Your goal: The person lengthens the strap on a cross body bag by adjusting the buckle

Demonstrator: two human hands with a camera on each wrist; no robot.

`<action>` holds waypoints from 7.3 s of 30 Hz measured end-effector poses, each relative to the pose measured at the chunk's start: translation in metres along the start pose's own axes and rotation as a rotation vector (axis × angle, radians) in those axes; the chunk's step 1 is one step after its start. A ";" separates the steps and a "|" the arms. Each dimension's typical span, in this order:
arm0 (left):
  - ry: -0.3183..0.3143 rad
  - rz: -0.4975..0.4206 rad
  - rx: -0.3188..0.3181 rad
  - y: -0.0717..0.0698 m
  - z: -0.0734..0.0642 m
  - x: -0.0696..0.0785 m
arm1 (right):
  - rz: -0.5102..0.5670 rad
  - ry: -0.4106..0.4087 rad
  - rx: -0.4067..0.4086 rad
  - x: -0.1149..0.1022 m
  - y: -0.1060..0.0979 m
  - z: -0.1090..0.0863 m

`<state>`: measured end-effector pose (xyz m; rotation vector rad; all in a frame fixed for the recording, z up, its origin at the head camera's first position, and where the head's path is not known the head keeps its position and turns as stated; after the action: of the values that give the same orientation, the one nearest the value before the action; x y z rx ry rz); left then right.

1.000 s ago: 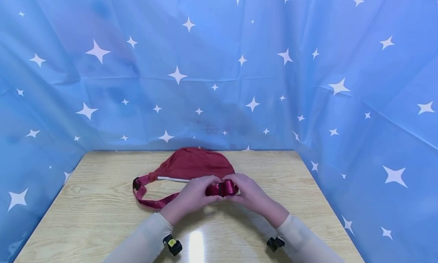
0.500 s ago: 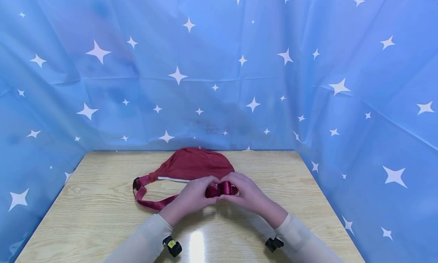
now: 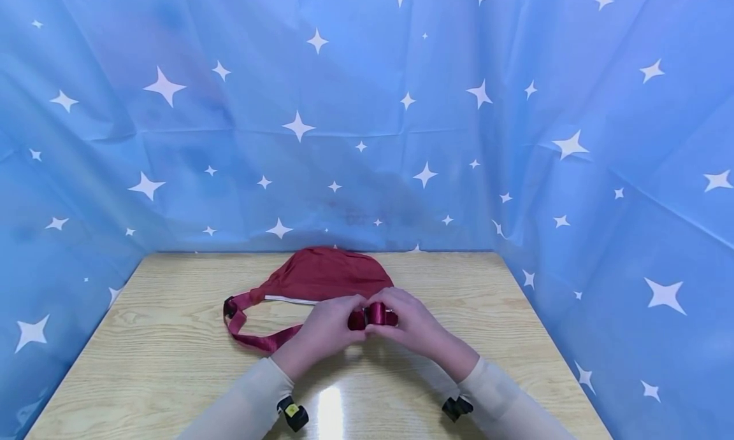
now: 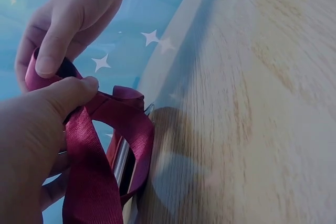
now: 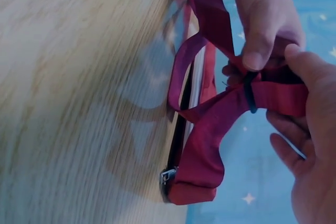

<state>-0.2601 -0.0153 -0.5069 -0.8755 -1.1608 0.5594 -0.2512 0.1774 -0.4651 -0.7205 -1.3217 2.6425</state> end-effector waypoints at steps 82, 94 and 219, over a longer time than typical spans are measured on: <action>-0.063 -0.085 0.010 -0.010 -0.003 -0.020 | 0.065 0.019 0.083 0.017 0.000 -0.008; -0.063 -0.119 0.016 -0.011 -0.002 -0.020 | -0.331 0.063 -0.154 0.032 0.020 -0.021; -0.009 -0.214 0.121 -0.040 0.000 -0.041 | -0.067 0.306 -0.011 0.036 0.015 -0.011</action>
<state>-0.2752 -0.0698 -0.4965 -0.6361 -1.1989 0.4532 -0.2764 0.1869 -0.4957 -1.0139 -1.2512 2.3563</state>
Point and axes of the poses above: each hand's wrist, its own z-axis towards the middle knuckle, its own y-axis out of the palm, x = y × z, the point moved 4 cm from there along z, towards the middle knuckle, and after that the axes turned 14 degrees about -y, right-handed, at the moved point
